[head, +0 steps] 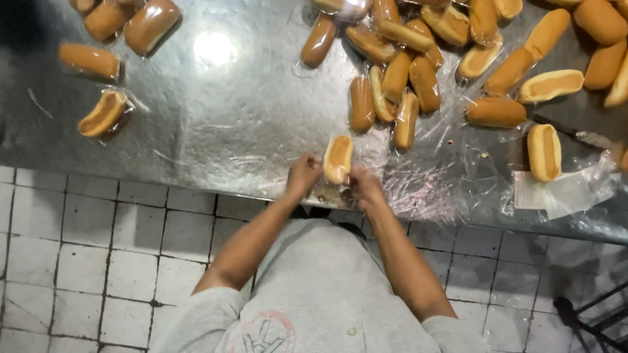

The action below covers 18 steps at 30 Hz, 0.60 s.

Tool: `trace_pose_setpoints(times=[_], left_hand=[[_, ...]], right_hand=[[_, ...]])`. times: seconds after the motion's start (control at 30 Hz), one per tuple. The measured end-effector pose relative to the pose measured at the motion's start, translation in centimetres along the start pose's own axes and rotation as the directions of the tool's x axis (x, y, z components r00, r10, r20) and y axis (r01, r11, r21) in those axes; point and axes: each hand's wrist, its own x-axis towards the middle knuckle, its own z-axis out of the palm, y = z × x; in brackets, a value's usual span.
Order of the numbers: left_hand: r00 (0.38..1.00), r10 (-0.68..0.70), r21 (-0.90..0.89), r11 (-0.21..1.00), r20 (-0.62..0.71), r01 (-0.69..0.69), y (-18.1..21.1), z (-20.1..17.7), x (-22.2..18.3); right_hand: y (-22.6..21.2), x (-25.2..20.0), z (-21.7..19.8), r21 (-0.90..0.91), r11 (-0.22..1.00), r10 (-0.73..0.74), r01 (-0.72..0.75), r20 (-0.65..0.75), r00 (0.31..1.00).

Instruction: Wrapping individual bread rolls in plastic film at a high pace on a production table.

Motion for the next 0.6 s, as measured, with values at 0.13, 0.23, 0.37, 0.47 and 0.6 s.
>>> trace_pose_setpoints(times=[0.13, 0.23, 0.37, 0.47, 0.6], left_hand=[[0.79, 0.566, 0.722, 0.441, 0.237, -0.533, 1.8, -0.4, -5.1], [0.616, 0.715, 0.758, 0.188, 0.331, -0.624, -2.0, -1.7, -0.3], [0.669, 0.562, 0.243, 0.823, -0.486, -0.513, 5.5, -9.5, 3.2], [0.616, 0.501, 0.328, 0.865, -0.608, -0.379, 7.2, -13.2, 2.1], [0.512, 0.849, 0.589, 0.481, -0.129, -0.649, 13.0, -6.3, -2.9]], right_hand=[[5.8, 4.2, -0.7, -0.035, 0.934, 0.357, -0.356, 0.169, 0.919], [3.8, 6.3, -3.4, -0.371, 0.924, 0.094, -0.097, -0.027, 0.995], [-3.3, 10.5, -5.7, -0.879, 0.474, -0.411, -0.061, -0.282, 0.867], [-2.0, 14.8, -9.1, -0.96, 0.271, -0.402, -0.069, -0.178, 0.898], [-10.5, 3.0, -7.2, -0.997, 0.072, -0.256, -0.01, -0.028, 0.966]])
